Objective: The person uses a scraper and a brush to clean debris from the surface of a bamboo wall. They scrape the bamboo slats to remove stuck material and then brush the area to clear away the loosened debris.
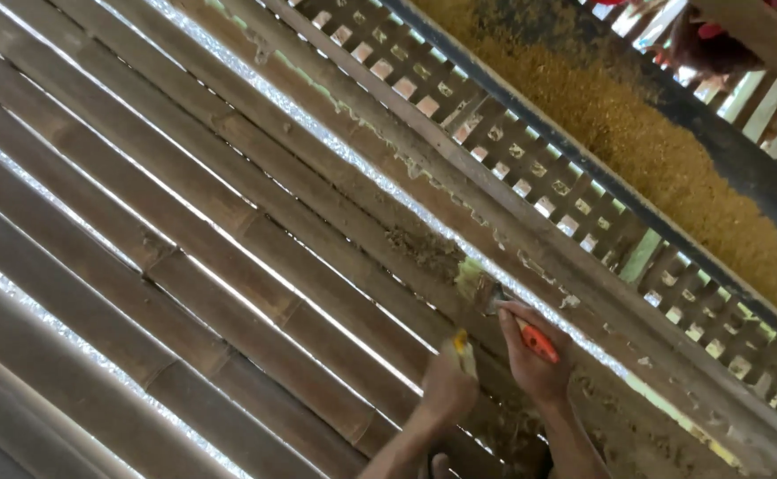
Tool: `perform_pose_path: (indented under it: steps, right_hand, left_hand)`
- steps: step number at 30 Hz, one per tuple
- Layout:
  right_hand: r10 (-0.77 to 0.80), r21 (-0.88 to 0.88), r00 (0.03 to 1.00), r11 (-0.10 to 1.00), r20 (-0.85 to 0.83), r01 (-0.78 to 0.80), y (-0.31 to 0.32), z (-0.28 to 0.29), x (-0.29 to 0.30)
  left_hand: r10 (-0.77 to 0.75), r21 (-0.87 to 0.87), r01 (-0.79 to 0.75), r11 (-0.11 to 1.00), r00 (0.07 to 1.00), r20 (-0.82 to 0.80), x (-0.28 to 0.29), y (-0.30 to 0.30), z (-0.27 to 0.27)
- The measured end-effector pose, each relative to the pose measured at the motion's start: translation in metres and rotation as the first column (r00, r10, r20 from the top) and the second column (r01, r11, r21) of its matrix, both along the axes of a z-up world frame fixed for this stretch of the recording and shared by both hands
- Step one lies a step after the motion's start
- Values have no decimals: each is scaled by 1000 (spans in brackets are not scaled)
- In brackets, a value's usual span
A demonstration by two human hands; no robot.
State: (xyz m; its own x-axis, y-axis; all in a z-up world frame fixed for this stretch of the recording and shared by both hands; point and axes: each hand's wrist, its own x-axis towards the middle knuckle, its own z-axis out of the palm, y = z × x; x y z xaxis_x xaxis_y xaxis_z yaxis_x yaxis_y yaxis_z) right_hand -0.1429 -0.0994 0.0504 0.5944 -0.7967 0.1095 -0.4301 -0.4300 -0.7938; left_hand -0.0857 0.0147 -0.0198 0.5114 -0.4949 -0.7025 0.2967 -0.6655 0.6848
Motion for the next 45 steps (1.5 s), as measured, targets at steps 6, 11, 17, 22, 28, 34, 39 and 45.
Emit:
perform_pose_path:
  steps: [6, 11, 17, 22, 28, 34, 39, 45]
  right_hand:
    - [-39, 6, 999, 999, -16, 39, -7, 10, -3]
    - [-10, 17, 999, 1000, 45, 9, -9, 6, 0]
    - [-16, -64, 1000, 998, 13, 17, -11, -3, -8]
    - [0, -58, 1000, 998, 24, 1, -2, 5, -11]
    - [104, -126, 990, 988, 94, -92, -4, 3, 0]
    - [88, -150, 994, 986, 70, -77, -5, -8, -8]
    - [90, -133, 993, 988, 82, -79, -7, -9, -4]
    - [101, -80, 994, 992, 33, -98, -2, -11, -2]
  left_hand:
    - [-89, -46, 92, 995, 994, 67, 12, 5, 21]
    - [114, -206, -104, 973, 993, 39, 63, -8, 6]
    - [-136, -113, 134, 985, 991, -11, -31, 7, 18]
    - [-65, -96, 76, 992, 991, 116, 5, 16, 11]
    - [168, -177, -155, 972, 984, 56, 82, 3, 2]
    - [-6, -125, -1, 992, 999, -54, 1, 16, 0]
    - [-63, -211, 56, 976, 998, -24, 14, 25, 12]
    - [473, -106, -520, 847, 831, -293, 103, 29, 42]
